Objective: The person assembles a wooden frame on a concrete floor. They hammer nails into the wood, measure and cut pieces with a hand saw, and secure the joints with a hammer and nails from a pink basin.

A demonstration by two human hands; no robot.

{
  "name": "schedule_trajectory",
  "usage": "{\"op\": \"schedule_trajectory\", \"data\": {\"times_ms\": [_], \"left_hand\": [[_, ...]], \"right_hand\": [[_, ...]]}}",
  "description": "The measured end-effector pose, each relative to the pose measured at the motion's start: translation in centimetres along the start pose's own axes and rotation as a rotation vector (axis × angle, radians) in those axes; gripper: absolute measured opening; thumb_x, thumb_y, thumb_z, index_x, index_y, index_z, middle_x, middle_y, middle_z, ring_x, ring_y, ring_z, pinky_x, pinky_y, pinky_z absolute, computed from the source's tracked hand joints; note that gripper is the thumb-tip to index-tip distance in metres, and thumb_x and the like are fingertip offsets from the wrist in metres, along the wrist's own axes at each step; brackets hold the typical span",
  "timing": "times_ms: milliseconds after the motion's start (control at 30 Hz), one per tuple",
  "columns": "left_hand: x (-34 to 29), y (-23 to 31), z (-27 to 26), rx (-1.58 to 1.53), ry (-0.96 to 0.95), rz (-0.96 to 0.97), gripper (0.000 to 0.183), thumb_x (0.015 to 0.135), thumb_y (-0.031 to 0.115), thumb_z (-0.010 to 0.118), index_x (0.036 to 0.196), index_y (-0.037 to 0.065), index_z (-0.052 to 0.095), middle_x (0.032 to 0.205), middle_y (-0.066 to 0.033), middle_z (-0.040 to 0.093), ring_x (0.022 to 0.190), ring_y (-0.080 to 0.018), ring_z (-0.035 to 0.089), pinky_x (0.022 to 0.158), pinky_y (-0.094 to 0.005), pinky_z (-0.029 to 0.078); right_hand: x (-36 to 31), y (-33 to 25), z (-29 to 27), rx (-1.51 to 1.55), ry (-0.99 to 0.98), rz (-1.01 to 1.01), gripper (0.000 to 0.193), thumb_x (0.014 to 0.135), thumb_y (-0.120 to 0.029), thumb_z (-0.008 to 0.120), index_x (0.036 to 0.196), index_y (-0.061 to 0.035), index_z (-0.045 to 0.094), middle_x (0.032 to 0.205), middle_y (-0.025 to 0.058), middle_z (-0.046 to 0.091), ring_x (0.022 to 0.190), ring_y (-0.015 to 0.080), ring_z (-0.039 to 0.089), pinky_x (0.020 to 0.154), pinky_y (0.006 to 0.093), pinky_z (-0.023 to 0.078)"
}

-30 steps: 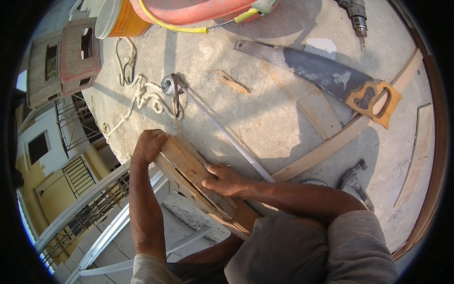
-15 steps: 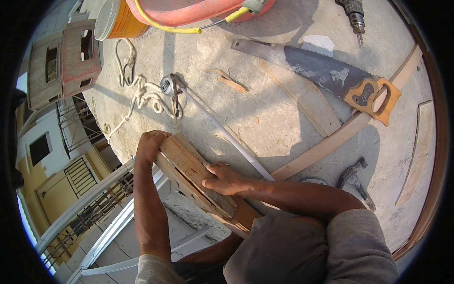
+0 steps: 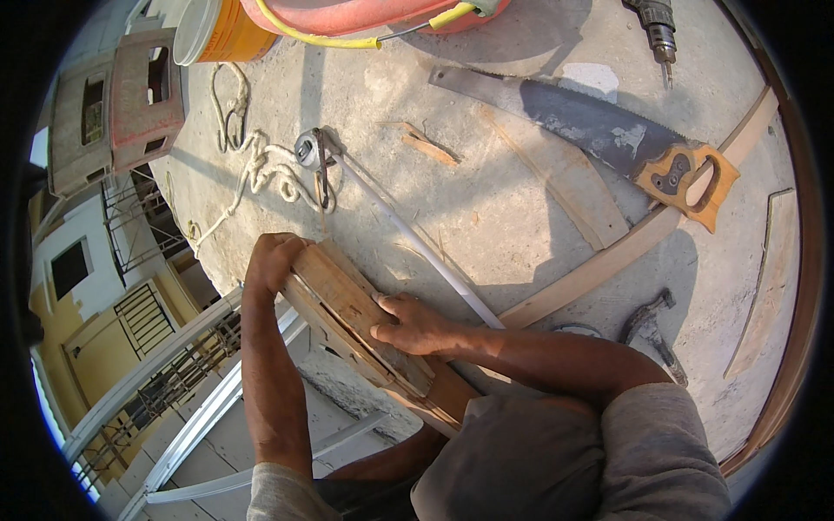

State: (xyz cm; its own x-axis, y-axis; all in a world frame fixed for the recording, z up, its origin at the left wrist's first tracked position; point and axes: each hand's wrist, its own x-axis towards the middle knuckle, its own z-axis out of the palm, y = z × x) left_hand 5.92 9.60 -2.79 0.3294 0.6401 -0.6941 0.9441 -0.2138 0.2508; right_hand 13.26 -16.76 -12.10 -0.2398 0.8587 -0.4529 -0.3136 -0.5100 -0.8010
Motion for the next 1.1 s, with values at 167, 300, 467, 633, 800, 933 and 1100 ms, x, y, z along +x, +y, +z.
{"op": "schedule_trajectory", "data": {"times_ms": [167,300,467,633,800,933,1100], "left_hand": [[-0.3,0.5,-0.1,0.028,-0.027,-0.025,0.037,0.084,0.026,0.056,0.092,-0.005,0.076,0.075,-0.0121,0.071,0.069,-0.019,0.063,0.069,-0.0323,0.049],[-0.3,0.7,0.0,-0.007,-0.034,-0.038,0.037,0.085,0.026,0.057,0.092,-0.005,0.076,0.076,-0.0103,0.07,0.069,-0.0187,0.062,0.069,-0.0318,0.048],[0.1,0.1,0.0,-0.117,-0.076,-0.097,0.034,0.087,0.025,0.057,0.094,-0.004,0.074,0.079,-0.0087,0.07,0.071,-0.0177,0.062,0.071,-0.0313,0.048],[0.2,-0.3,0.2,-0.194,-0.077,-0.132,0.034,0.088,0.025,0.057,0.095,-0.003,0.075,0.082,-0.0092,0.07,0.073,-0.0181,0.062,0.072,-0.0312,0.049],[0.0,-0.6,0.3,-0.175,-0.036,-0.103,0.035,0.088,0.025,0.056,0.093,-0.003,0.076,0.083,-0.0108,0.072,0.072,-0.019,0.064,0.073,-0.0319,0.05],[0.1,-0.8,0.2,-0.032,-0.034,0.097,0.036,0.087,0.025,0.056,0.092,-0.003,0.077,0.081,-0.0123,0.072,0.071,-0.0193,0.064,0.072,-0.0327,0.05],[0.1,-0.4,0.1,-0.061,-0.047,-0.055,0.037,0.086,0.026,0.055,0.093,-0.003,0.077,0.079,-0.0135,0.072,0.069,-0.0202,0.063,0.07,-0.0337,0.05]], "right_hand": [[0.1,0.4,0.2,-0.009,-0.006,-0.018,0.079,0.091,-0.04,0.06,0.151,0.0063,0.037,0.145,0.027,0.045,0.138,0.0384,0.042,0.115,0.0394,0.034],[0.1,0.3,-0.2,-0.018,-0.022,-0.054,0.079,0.091,-0.039,0.061,0.151,0.0066,0.036,0.145,0.0274,0.045,0.138,0.0383,0.041,0.115,0.0391,0.033],[0.0,0.0,-1.2,0.075,-0.122,-0.005,0.08,0.093,-0.037,0.061,0.153,0.0081,0.031,0.149,0.0267,0.039,0.141,0.0347,0.039,0.117,0.0381,0.031],[0.2,0.1,-1.0,0.002,-0.079,-0.047,0.078,0.094,-0.036,0.061,0.151,0.0094,0.032,0.148,0.0272,0.041,0.14,0.0353,0.04,0.116,0.0377,0.033],[0.2,0.4,-0.5,0.076,-0.058,-0.037,0.078,0.093,-0.037,0.061,0.151,0.0085,0.035,0.149,0.0272,0.041,0.141,0.0366,0.039,0.117,0.0382,0.031],[0.0,0.1,-0.7,0.119,-0.071,0.024,0.078,0.092,-0.037,0.061,0.151,0.0076,0.035,0.151,0.0269,0.04,0.143,0.0371,0.038,0.118,0.0381,0.03],[-0.2,-0.5,-0.9,0.085,-0.063,0.003,0.076,0.093,-0.036,0.06,0.15,0.0084,0.036,0.151,0.026,0.04,0.142,0.0359,0.038,0.118,0.0384,0.031]]}}
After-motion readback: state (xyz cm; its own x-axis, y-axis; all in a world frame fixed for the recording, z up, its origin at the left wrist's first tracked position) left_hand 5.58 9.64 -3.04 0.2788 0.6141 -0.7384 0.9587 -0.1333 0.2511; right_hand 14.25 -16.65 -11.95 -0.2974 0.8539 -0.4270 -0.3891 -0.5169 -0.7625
